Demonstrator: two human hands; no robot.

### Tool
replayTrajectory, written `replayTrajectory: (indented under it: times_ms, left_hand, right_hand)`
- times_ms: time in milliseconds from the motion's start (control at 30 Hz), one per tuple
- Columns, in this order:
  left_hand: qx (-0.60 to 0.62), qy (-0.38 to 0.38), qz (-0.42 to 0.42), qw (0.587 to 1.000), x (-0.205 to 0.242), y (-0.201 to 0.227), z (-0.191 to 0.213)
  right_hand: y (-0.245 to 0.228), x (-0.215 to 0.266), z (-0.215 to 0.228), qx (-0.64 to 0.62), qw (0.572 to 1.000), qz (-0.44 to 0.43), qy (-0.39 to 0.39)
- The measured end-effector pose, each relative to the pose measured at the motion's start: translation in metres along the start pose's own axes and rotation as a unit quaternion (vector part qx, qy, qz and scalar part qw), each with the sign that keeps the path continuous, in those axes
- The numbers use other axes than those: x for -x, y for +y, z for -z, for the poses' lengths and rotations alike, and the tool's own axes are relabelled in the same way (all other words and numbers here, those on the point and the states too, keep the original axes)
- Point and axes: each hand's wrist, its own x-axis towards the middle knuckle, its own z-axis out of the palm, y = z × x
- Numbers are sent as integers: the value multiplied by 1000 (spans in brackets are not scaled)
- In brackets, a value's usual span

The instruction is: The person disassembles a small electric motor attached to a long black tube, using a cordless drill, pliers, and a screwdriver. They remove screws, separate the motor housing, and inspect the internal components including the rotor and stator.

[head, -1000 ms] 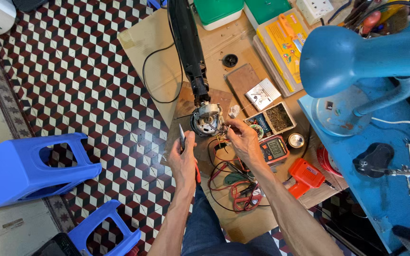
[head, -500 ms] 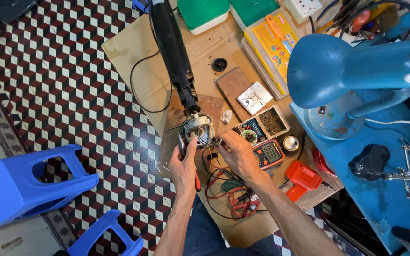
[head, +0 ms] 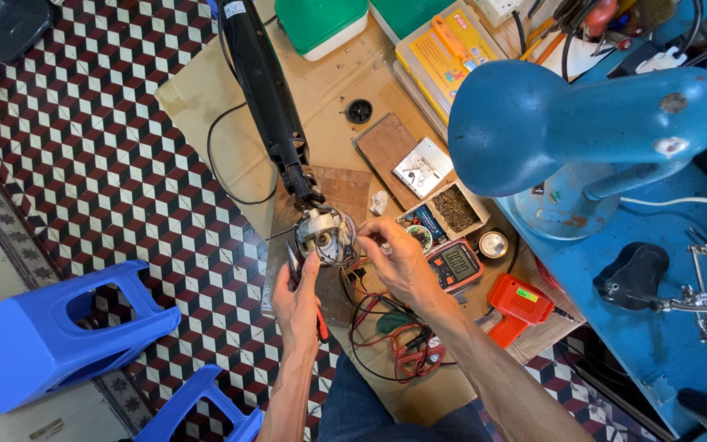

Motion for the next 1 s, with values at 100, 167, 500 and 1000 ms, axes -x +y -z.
replayTrajectory:
  times_ms: [100, 167, 500, 1000]
  left_hand:
    - [6, 0, 8, 1000, 1, 0, 0]
    - [10, 3, 12, 1000, 1, 1, -1]
    - [-32, 9, -6, 999, -6, -7, 3]
    - [-16, -8, 28, 999, -8, -2, 6]
  right_hand:
    - [9, -7, 9, -222, 968, -113, 35]
    - [19, -11, 17, -291, 940, -168, 59]
    - [105, -87, 77, 263, 958, -49, 108]
    - [21, -48, 38, 203, 973, -22, 112]
